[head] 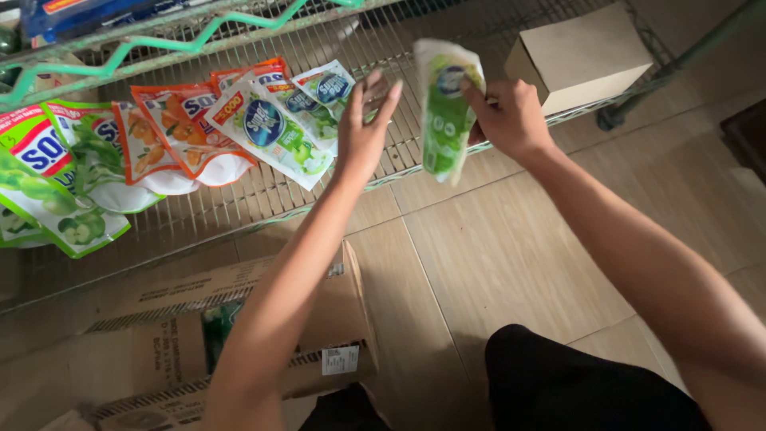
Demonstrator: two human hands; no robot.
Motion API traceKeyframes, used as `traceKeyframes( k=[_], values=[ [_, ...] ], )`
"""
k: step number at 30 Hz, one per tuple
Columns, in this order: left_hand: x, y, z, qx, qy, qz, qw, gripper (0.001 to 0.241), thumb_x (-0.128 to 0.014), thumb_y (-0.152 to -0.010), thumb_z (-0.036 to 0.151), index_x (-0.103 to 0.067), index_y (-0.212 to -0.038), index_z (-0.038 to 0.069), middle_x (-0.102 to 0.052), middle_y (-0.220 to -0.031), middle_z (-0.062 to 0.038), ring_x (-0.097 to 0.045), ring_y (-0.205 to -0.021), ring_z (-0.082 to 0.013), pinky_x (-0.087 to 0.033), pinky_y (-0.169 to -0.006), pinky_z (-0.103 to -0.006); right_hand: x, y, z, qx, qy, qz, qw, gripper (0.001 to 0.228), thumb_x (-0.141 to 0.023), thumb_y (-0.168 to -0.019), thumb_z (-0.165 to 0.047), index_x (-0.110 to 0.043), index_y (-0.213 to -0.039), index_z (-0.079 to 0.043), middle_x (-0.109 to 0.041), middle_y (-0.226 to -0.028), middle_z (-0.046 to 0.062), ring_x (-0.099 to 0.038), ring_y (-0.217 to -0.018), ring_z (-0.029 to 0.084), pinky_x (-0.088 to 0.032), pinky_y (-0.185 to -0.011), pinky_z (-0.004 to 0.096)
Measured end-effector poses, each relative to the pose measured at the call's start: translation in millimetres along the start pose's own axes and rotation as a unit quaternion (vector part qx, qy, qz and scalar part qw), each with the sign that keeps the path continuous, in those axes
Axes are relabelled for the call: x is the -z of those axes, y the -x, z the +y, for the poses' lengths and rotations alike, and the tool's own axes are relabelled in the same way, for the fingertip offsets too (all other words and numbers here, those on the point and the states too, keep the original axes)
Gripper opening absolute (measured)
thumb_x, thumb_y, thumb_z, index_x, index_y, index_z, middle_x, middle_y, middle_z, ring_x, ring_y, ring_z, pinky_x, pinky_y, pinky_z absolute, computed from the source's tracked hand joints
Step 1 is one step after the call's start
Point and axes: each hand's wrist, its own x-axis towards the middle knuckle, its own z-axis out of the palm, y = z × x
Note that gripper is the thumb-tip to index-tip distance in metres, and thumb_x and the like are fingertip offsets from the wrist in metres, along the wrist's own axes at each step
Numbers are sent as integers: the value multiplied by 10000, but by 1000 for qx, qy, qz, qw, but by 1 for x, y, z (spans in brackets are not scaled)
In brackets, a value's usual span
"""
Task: The person arranges sachets of cleaning products on a wire shelf, aligning them by type and color. Later, the person picks up a small box and a snack packet, briefly handling them before the clip ends.
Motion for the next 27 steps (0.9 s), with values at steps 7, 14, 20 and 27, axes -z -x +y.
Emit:
traceKeyframes(
  k=[7,14,20,27],
  values=[
    [27,27,-15,-4,-118,-118,986,316,-705,-977,274,-713,-1223,76,-767,-1196,-88,-726,-1154,-217,-559,-978,-325,-36,-19,21,12,-36,57,998,344,-605,-1021,-181,-691,-873,117,-715,-661,159,-774,-606,224,-596,-493,306],
    [17,23,-45,-57,-190,-153,968,580,-817,-827,248,-620,-1327,28,-707,-1285,-175,-677,-1206,-326,-516,-982,-376,-38,-23,-2,-147,-169,11,975,435,-535,-991,-145,-351,-1326,61,-726,-842,138,-777,-611,262,-642,-532,305],
    [-31,30,-75,-37,-268,-169,948,736,-883,-753,344,-568,-1290,-49,-674,-1189,-280,-651,-1130,-419,-513,-936,-437,-28,-21,6,15,13,-90,996,658,-598,-989,-115,-385,-1585,-298,-758,-968,199,-789,-708,265,-647,-680,347],
    [-51,31,-74,-21,-288,-137,947,324,-632,-1025,271,-698,-952,-37,-700,-859,-265,-670,-844,-455,-513,-723,-492,12,-52,33,359,184,-129,906,623,-751,-713,-142,-722,-1329,-225,-485,-1386,226,-677,-1089,430,-601,-820,393]
  ],
)
